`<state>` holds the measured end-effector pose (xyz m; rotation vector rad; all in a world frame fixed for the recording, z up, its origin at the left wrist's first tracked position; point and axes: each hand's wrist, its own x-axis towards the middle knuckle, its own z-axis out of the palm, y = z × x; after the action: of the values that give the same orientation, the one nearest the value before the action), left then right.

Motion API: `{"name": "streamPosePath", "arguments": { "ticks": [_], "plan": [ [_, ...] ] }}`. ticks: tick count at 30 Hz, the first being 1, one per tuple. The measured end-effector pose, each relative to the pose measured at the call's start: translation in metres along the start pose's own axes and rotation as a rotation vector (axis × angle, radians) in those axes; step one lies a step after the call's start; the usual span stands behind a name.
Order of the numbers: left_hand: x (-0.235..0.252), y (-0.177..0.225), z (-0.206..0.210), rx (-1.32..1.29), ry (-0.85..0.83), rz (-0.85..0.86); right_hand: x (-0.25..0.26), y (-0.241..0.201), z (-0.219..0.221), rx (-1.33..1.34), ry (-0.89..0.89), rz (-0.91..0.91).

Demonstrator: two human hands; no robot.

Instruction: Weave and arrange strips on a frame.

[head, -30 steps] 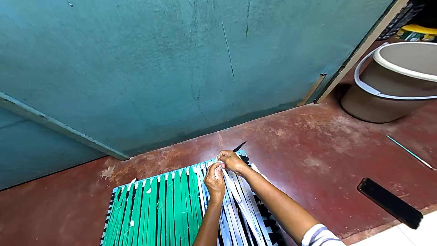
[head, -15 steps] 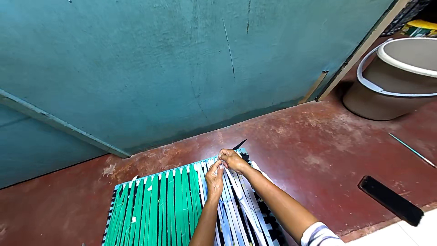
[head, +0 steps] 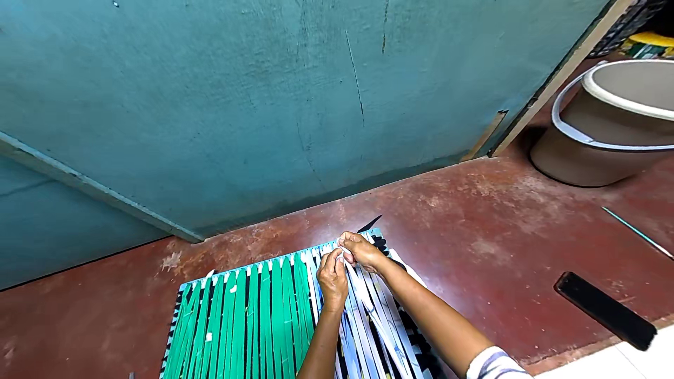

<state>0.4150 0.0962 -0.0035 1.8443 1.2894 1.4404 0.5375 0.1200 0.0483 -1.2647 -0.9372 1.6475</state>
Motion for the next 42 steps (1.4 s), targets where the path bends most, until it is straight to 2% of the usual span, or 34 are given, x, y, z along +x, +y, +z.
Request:
{"name": "streamPosePath", "arguments": {
  "ticks": [2, 4, 9, 11, 16, 24, 30, 34, 38, 40, 42],
  "plan": [
    [0.0, 0.002, -0.001, 0.071, 0.007, 0.055, 0.0, 0.0, -0.001, -0.081, -0.022, -0.014],
    [-0.002, 0.006, -0.002, 0.058, -0.016, -0.014, -0.001, 0.002, -0.001, -0.166, -0.036, -0.027],
    [0.007, 0.019, -0.014, -0.178, -0.218, -0.569, -0.002, 0.017, -0.006, -0.33, -0.042, -0.067],
    [0.008, 0.02, -0.017, -0.221, -0.241, -0.661, -0.003, 0.019, -0.006, -0.38, -0.053, -0.086],
    [0.001, 0.016, -0.017, -0.271, -0.125, -0.522, -0.006, 0.018, 0.0, -0.352, -0.064, -0.112],
    [0.003, 0.008, -0.018, 0.16, -0.285, -0.228, -0.008, 0.031, 0.001, -0.241, -0.034, -0.09],
    [-0.008, -0.013, -0.005, 0.213, -0.024, 0.054, -0.008, 0.025, 0.002, -0.101, 0.058, -0.033],
    [-0.013, -0.026, 0.0, 0.238, 0.026, 0.234, -0.01, 0.02, 0.003, -0.056, 0.126, 0.132],
    [-0.012, -0.034, -0.001, 0.432, 0.056, 0.484, -0.01, 0.022, 0.005, -0.05, 0.172, 0.211],
    [-0.011, -0.036, -0.002, 0.448, 0.073, 0.526, -0.009, 0.023, 0.007, -0.056, 0.175, 0.223],
    [-0.011, -0.035, -0.003, 0.382, 0.055, 0.453, -0.009, 0.025, 0.009, -0.072, 0.167, 0.213]
  ]
}}
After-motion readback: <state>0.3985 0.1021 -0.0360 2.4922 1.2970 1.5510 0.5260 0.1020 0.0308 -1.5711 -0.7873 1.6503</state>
